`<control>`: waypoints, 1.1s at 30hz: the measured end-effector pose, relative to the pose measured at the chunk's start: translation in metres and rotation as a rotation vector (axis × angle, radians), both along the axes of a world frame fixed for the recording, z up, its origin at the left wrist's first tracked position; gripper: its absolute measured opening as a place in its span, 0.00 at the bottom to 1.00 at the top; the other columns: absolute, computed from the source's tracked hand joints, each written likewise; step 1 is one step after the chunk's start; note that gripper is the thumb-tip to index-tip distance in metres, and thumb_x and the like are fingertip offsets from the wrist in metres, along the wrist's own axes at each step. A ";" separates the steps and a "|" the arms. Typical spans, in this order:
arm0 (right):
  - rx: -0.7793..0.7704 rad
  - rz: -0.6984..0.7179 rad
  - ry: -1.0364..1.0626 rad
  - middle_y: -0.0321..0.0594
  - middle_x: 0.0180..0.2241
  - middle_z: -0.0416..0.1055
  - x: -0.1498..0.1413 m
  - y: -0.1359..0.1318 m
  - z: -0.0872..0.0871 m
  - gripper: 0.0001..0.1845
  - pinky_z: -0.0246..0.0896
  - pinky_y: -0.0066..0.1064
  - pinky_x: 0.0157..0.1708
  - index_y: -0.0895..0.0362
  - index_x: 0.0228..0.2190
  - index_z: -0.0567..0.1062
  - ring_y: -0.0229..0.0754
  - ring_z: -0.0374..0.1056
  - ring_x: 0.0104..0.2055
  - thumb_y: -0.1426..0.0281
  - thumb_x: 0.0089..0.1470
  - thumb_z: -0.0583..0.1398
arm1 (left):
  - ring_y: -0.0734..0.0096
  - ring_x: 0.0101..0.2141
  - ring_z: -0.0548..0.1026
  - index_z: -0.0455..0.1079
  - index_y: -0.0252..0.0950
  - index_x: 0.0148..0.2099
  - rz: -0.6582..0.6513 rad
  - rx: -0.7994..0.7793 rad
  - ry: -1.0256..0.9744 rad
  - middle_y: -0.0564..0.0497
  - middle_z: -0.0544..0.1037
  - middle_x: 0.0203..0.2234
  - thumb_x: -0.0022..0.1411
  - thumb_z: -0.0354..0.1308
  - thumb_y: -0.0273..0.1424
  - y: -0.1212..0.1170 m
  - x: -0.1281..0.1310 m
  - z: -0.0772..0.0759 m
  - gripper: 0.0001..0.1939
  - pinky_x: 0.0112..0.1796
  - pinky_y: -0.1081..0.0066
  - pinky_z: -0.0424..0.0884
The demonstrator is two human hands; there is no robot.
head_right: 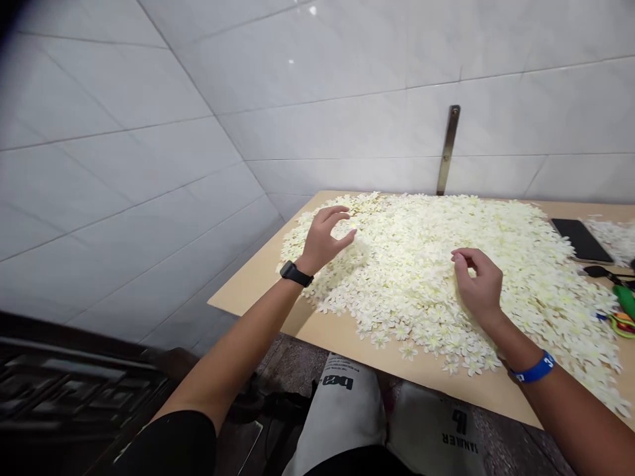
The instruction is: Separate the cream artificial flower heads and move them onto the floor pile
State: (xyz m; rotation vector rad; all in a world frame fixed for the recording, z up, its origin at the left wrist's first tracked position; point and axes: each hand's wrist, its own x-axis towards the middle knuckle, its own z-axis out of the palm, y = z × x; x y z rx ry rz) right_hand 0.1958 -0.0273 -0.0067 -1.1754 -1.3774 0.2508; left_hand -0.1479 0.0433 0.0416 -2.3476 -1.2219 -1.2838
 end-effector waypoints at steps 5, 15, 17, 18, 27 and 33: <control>-0.231 0.373 0.374 0.42 0.32 0.78 0.004 0.005 0.016 0.21 0.70 0.33 0.30 0.55 0.36 0.82 0.40 0.71 0.30 0.50 0.56 0.65 | 0.62 0.53 0.76 0.71 0.38 0.48 -0.445 0.048 0.090 0.44 0.79 0.51 0.65 0.61 0.39 -0.012 0.110 0.010 0.13 0.54 0.56 0.74; -0.557 0.728 0.600 0.44 0.30 0.79 0.007 0.009 0.020 0.24 0.74 0.36 0.38 0.58 0.29 0.83 0.42 0.76 0.32 0.50 0.41 0.75 | 0.63 0.51 0.79 0.70 0.38 0.55 -0.717 -0.030 0.093 0.44 0.81 0.49 0.67 0.59 0.36 -0.008 0.166 -0.019 0.16 0.52 0.57 0.78; -0.513 0.660 0.569 0.43 0.28 0.79 0.004 0.010 0.018 0.22 0.73 0.35 0.37 0.58 0.27 0.83 0.43 0.75 0.32 0.52 0.41 0.75 | 0.62 0.53 0.79 0.69 0.37 0.58 -0.710 -0.013 0.134 0.43 0.80 0.51 0.68 0.59 0.37 -0.005 0.166 -0.022 0.18 0.53 0.58 0.78; -0.485 0.628 0.550 0.43 0.28 0.79 0.003 0.010 0.018 0.21 0.73 0.35 0.37 0.58 0.27 0.83 0.43 0.76 0.33 0.52 0.42 0.75 | 0.62 0.53 0.79 0.69 0.37 0.58 -0.715 -0.006 0.148 0.43 0.80 0.52 0.69 0.59 0.38 -0.003 0.167 -0.022 0.19 0.54 0.58 0.78; -0.406 0.624 0.508 0.44 0.33 0.81 0.001 0.066 0.031 0.23 0.75 0.36 0.41 0.58 0.33 0.82 0.42 0.76 0.36 0.50 0.49 0.70 | 0.65 0.48 0.79 0.71 0.39 0.58 -0.651 -0.102 -0.026 0.45 0.81 0.50 0.67 0.58 0.34 0.047 0.173 -0.017 0.18 0.51 0.61 0.77; -0.412 0.685 0.599 0.44 0.25 0.78 -0.014 0.128 0.011 0.25 0.76 0.41 0.38 0.56 0.27 0.76 0.50 0.78 0.35 0.46 0.45 0.69 | 0.66 0.47 0.79 0.72 0.39 0.59 -0.546 -0.319 -0.324 0.45 0.80 0.53 0.65 0.60 0.34 0.070 0.169 -0.045 0.20 0.51 0.63 0.76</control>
